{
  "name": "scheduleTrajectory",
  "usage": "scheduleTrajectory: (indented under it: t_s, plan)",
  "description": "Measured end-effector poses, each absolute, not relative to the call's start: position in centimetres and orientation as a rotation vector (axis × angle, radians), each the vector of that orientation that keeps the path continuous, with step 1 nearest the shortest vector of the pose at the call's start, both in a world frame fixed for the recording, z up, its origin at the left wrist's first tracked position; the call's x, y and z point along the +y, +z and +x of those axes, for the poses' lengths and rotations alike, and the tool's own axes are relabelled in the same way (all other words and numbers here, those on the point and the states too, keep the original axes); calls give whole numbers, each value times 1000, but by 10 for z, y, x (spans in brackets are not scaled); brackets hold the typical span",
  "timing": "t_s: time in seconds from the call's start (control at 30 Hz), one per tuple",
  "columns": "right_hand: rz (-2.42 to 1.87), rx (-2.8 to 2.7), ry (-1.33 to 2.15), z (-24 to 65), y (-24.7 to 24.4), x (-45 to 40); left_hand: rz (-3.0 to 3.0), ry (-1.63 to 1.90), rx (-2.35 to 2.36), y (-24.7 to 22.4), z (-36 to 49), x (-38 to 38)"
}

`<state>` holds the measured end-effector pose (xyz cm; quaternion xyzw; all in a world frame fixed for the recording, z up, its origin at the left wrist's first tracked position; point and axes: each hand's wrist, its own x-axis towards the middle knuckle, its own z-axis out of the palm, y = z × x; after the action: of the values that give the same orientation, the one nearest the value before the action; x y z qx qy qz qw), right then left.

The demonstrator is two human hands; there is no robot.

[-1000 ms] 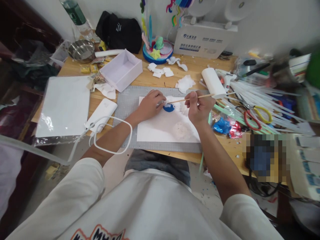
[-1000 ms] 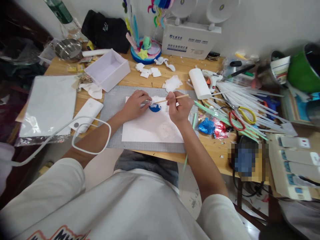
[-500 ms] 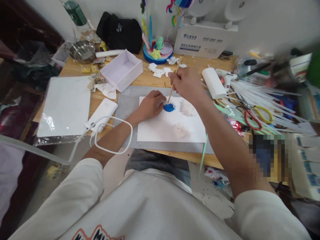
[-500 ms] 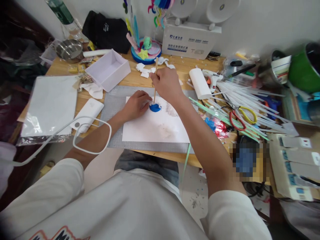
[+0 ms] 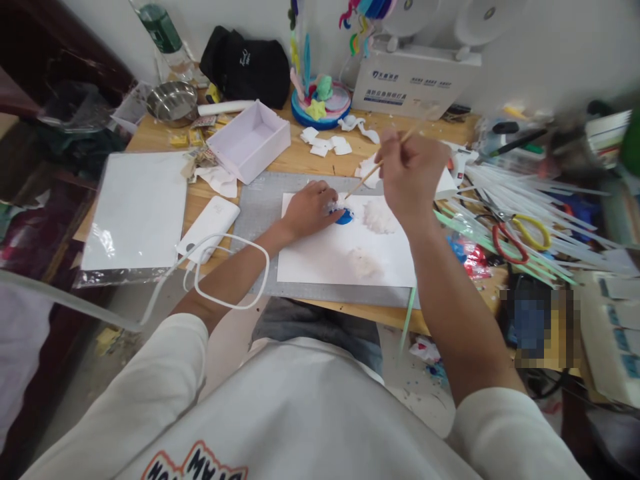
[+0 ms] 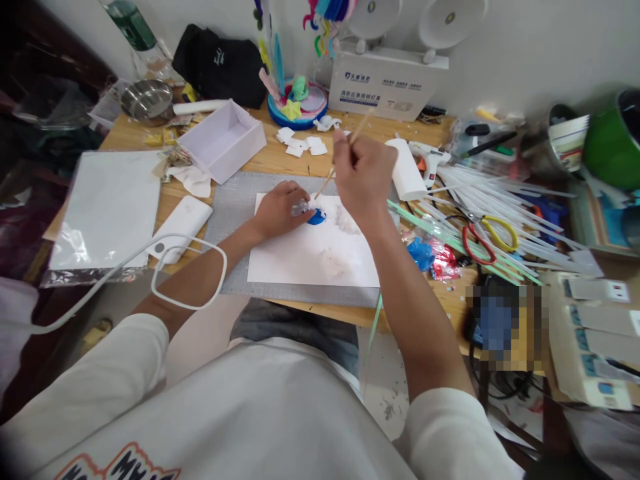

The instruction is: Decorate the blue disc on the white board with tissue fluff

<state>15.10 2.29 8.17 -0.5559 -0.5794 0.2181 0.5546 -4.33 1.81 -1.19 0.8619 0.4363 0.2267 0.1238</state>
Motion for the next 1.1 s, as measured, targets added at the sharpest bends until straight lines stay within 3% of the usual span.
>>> scheduleTrajectory:
  t_s: [0.1, 0.4, 0.9, 1.1]
  plan:
    - [-1295, -1277, 350, 163, 75, 15, 2496, 554, 1362, -2, -38, 15]
    - [-1294, -1041, 531, 168, 28, -8, 2457, 557, 1368, 4, -39, 11]
    - [-1333, -834, 430, 176, 18, -11, 2374, 682, 1341, -1, -42, 14]
    - [-1263, -705, 413, 179, 12, -5, 2290, 745, 1430, 13, -30, 53]
